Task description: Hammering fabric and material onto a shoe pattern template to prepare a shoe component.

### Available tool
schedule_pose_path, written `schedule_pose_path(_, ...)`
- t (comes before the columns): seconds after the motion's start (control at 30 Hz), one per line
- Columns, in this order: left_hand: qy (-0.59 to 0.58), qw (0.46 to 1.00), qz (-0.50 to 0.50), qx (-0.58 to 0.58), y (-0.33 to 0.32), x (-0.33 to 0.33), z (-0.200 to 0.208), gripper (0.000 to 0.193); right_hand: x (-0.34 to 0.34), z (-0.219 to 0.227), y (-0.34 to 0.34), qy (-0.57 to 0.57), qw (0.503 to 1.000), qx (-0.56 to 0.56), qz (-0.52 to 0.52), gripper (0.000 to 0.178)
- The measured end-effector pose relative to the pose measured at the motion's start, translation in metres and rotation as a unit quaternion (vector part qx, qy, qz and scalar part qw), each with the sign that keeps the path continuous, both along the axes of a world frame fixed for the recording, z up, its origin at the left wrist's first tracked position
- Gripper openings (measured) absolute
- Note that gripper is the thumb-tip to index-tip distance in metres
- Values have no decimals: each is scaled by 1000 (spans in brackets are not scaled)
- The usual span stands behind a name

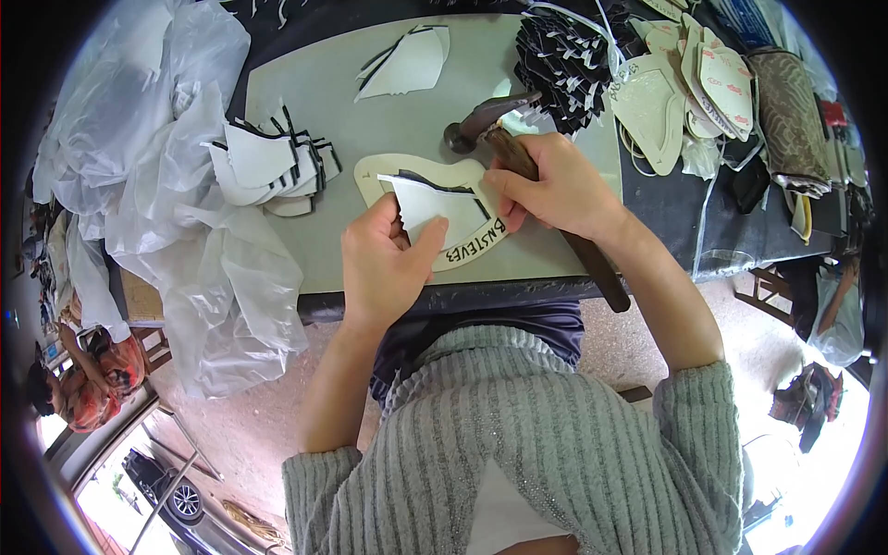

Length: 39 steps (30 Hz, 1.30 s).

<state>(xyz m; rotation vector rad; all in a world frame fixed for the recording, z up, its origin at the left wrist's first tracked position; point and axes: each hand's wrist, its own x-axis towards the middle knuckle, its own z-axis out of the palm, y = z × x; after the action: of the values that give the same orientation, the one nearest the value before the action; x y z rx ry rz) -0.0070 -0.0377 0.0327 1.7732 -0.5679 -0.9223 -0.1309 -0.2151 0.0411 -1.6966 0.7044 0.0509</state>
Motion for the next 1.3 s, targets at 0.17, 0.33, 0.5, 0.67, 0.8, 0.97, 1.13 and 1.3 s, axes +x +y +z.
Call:
schedule_pose_path(0.17, -1, 1000, -4, 0, -1, 0, 0, 15, -1, -8, 4, -9, 999, -31, 6, 19)
schedule_pose_path(0.33, -169, 984, -29, 39, 2, -2, 0, 17, 3, -9, 20, -52, 946, -314, 64, 31)
schedule_pose_path(0.5, -68, 987, -119, 83, 10, 38, 5, 29, 7, -1, 18, -1, 958, -277, 74, 33)
schedule_pose_path(0.67, -107, 987, -101, 58, 12, 40, 3, 33, 9, 5, 18, 16, 965, -249, 81, 33)
schedule_pose_path(0.8, -125, 983, -116, 63, 11, 39, 3, 31, 9, 6, 17, 25, 962, -255, 93, 32)
schedule_pose_path(0.97, -150, 973, -145, 95, 17, 32, 7, 24, 9, 7, 18, 26, 961, -257, 104, 32)
schedule_pose_path(1.13, -371, 917, -142, -30, 6, 17, 19, 22, 5, 1, 18, -8, 949, -292, 119, 31)
schedule_pose_path(1.3, -325, 926, -194, -8, 7, 27, 11, 37, 1, 20, 15, -1, 969, -234, 73, 23)
